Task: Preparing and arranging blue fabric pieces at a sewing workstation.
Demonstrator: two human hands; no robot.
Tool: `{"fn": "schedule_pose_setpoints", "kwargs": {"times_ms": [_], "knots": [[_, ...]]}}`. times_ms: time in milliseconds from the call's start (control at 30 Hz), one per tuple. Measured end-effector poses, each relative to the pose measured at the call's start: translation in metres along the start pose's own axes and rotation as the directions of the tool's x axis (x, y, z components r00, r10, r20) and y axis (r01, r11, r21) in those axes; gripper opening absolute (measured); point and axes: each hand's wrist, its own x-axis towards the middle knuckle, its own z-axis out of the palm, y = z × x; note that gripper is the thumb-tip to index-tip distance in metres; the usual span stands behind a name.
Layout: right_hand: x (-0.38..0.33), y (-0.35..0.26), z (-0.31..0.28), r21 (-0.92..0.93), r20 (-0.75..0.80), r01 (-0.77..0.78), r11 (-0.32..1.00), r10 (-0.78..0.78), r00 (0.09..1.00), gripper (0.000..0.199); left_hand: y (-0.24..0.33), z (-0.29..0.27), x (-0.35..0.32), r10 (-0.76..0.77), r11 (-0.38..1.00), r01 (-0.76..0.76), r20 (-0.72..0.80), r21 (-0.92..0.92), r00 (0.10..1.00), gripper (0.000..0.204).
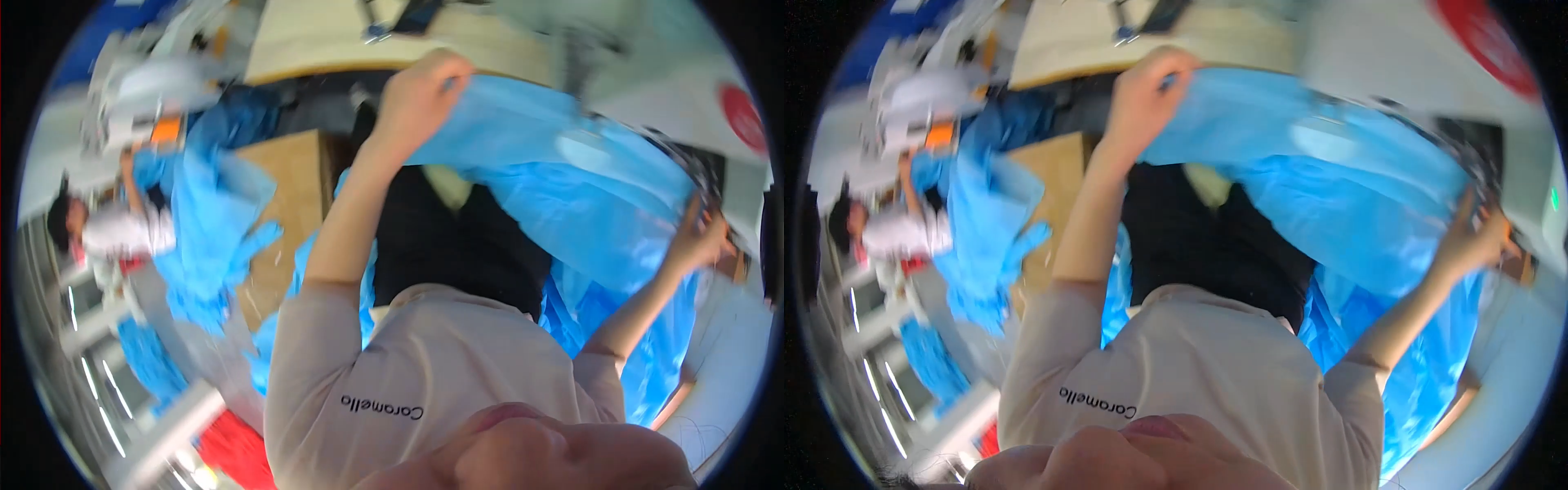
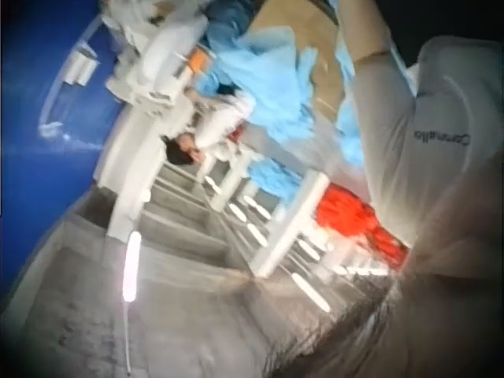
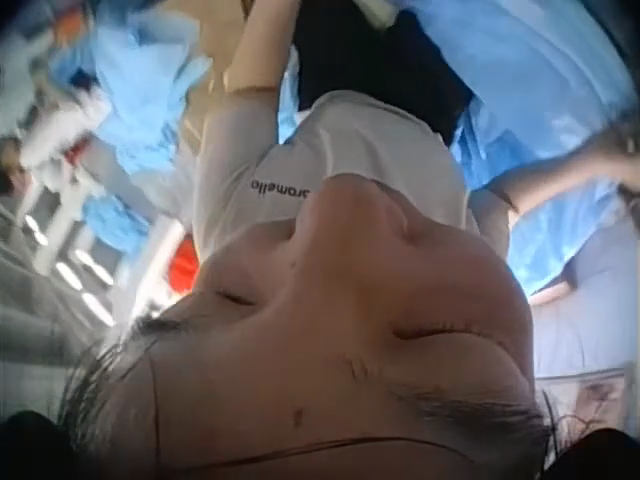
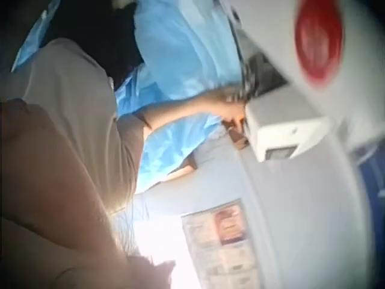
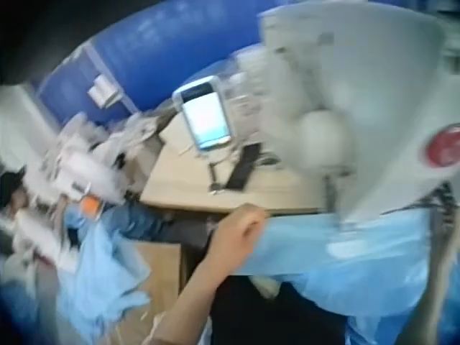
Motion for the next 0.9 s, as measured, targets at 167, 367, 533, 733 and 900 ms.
{"fn": "schedule_pose_setpoints", "kwargs": {"times_ms": [167,367,533,733,900], "knots": [[-0.007,-0.076,-0.025,-0.212,-0.073,0.641,0.738,-0.666,0.742,0.032,-0.011,-0.041,-0.153,-0.297,0.920,0.306,-0.074,0.245,0.952,0.052],[-0.012,0.019,0.033,0.376,-0.055,0.429,0.821,-0.443,0.895,0.033,0.077,-0.062,-0.411,-0.839,0.195,0.687,-0.244,0.700,0.487,0.094],[0.000,0.010,0.051,0.314,0.000,0.172,0.934,-0.181,0.983,0.024,-0.044,-0.078,-0.556,-0.742,-0.237,0.500,-0.488,0.833,0.460,0.062],[0.002,-0.003,0.030,0.227,-0.021,0.281,0.932,-0.284,0.959,0.024,-0.074,-0.148,-0.583,-0.850,0.039,0.838,-0.423,0.544,0.314,0.030],[0.003,-0.010,0.028,0.214,-0.054,0.316,0.924,-0.312,0.949,0.029,-0.102,-0.311,-0.470,-0.635,0.211,0.570,-0.332,0.794,0.697,0.031]]}}
